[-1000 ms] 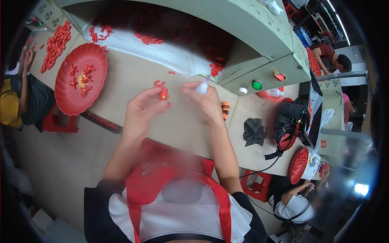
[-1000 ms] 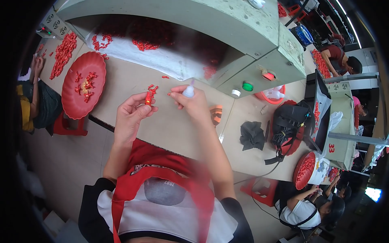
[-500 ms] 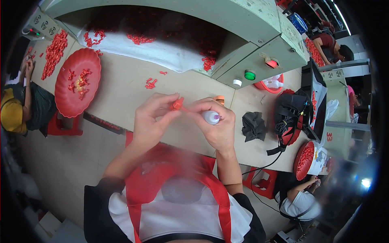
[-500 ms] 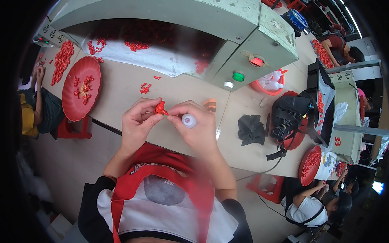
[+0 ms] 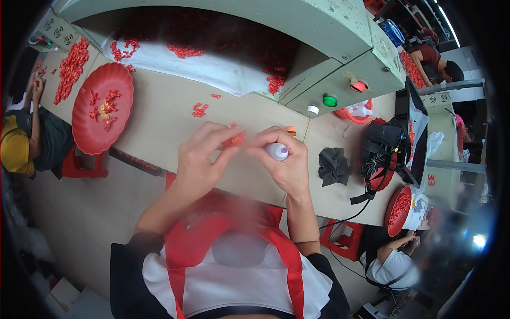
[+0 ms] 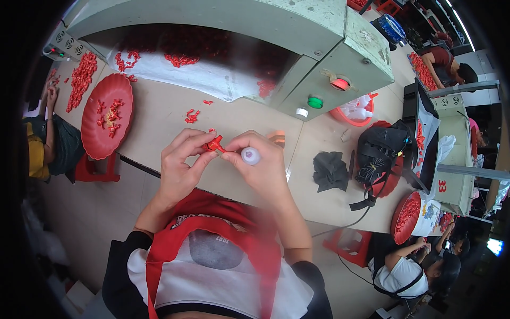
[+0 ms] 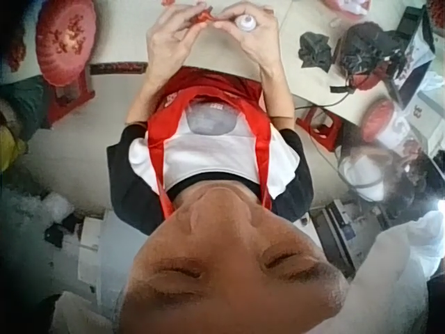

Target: The person applies glue from a bottle to small red plastic parts and small orange parts, then assembles them into toy components by hand.

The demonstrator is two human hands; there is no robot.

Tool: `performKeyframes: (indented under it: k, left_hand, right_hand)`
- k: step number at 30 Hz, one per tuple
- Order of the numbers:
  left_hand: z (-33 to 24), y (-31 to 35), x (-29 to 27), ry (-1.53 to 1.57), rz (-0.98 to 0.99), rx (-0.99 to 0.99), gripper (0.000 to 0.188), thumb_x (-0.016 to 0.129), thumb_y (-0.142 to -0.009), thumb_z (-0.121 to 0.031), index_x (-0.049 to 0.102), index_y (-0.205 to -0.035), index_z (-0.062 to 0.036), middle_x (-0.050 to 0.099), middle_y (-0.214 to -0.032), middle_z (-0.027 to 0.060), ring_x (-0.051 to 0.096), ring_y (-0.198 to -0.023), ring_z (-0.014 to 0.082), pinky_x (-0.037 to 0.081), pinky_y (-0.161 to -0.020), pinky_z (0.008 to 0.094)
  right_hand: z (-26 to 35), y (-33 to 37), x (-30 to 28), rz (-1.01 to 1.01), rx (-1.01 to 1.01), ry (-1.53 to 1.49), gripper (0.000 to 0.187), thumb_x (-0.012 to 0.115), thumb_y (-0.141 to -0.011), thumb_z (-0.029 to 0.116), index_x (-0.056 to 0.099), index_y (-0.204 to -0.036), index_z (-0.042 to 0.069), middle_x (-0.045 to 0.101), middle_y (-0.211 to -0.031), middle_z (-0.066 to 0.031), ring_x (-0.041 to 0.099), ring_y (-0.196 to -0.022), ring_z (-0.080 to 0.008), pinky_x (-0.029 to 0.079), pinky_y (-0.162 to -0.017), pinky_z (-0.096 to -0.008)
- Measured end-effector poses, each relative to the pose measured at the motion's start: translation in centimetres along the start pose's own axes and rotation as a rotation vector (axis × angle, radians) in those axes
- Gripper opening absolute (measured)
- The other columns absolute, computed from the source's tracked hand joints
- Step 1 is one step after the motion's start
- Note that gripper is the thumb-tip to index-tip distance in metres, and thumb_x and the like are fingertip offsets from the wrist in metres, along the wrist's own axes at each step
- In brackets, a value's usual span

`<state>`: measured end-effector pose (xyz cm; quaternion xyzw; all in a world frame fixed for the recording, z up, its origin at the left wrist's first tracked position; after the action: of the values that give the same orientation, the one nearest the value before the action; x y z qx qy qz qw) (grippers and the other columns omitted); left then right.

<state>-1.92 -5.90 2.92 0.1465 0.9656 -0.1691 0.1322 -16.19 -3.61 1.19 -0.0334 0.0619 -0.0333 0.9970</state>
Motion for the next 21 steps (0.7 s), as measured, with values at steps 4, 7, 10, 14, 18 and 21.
performKeyframes:
  k: [4, 7, 10, 14, 18, 21]
  left_hand:
    - [-0.3, 0.1, 0.0, -0.013, 0.009, 0.005, 0.034, 0.066, -0.072, 0.006, 0.06, -0.106, 0.0015, 0.057, -0.094, 0.0113, 0.062, -0.081, 0.0168, 0.054, -0.071, 0.0264]
    - [-0.6, 0.2, 0.0, -0.008, 0.027, -0.006, 0.036, 0.067, -0.072, 0.004, 0.06, -0.107, 0.0009, 0.057, -0.095, 0.0111, 0.061, -0.081, 0.0161, 0.054, -0.07, 0.0257]
    - [-0.6, 0.6, -0.2, -0.008, 0.01, -0.009, 0.035, 0.069, -0.07, -0.001, 0.061, -0.104, -0.0015, 0.06, -0.092, 0.0092, 0.062, -0.079, 0.0175, 0.053, -0.068, 0.0258]
    - [-0.5, 0.8, 0.3, -0.004, 0.087, -0.037, 0.037, 0.065, -0.073, 0.004, 0.06, -0.109, 0.0005, 0.057, -0.095, 0.0105, 0.061, -0.081, 0.0153, 0.053, -0.072, 0.0256]
    - [0.9, 1.0, 0.5, 0.181, 0.141, -0.159, 0.036, 0.064, -0.074, 0.005, 0.06, -0.109, -0.0001, 0.056, -0.095, 0.0088, 0.059, -0.085, 0.014, 0.053, -0.076, 0.0265]
    - [1.8, 0.7, 0.9, 0.333, 0.185, -0.224, 0.036, 0.062, -0.075, 0.007, 0.058, -0.11, 0.0017, 0.056, -0.096, 0.0084, 0.058, -0.088, 0.0136, 0.052, -0.079, 0.027]
  right_hand:
    - [-0.1, -0.1, -0.1, 0.014, 0.01, 0.012, 0.014, 0.069, -0.069, -0.006, 0.06, -0.079, -0.001, 0.06, -0.082, -0.0053, 0.055, -0.073, -0.011, 0.043, -0.065, -0.0233]
    - [0.0, -0.2, -0.4, 0.018, -0.028, 0.021, 0.014, 0.072, -0.071, 0.003, 0.059, -0.077, 0.0, 0.06, -0.077, -0.0033, 0.056, -0.069, -0.0109, 0.044, -0.062, -0.0231]
    - [-0.2, -0.4, -0.3, 0.079, -0.038, 0.021, 0.016, 0.073, -0.07, 0.003, 0.058, -0.077, 0.001, 0.059, -0.077, -0.0021, 0.055, -0.069, -0.0094, 0.044, -0.062, -0.0222]
    - [-0.9, -0.4, -0.2, 0.166, 0.037, -0.075, 0.026, 0.078, -0.064, 0.005, 0.057, -0.08, 0.003, 0.057, -0.075, 0.0004, 0.053, -0.069, -0.0066, 0.045, -0.061, -0.0207]
    - [-1.1, -0.8, 0.4, 0.193, 0.076, -0.072, 0.036, 0.082, -0.059, 0.007, 0.057, -0.085, 0.005, 0.055, -0.073, 0.0013, 0.052, -0.069, -0.0055, 0.045, -0.061, -0.02]
    - [-0.9, -1.1, 0.7, 0.206, 0.049, -0.086, 0.039, 0.082, -0.058, 0.007, 0.056, -0.087, 0.004, 0.055, -0.073, 0.0014, 0.052, -0.069, -0.0052, 0.044, -0.061, -0.0201]
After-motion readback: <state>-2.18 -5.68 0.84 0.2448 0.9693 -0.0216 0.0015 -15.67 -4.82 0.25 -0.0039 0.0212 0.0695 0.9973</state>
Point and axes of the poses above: each hand's wrist, its own y-axis away from the middle knuckle, its own x-axis out of the palm, z = x × y, the point moved 9 cm from there along -y, towards the middle knuckle
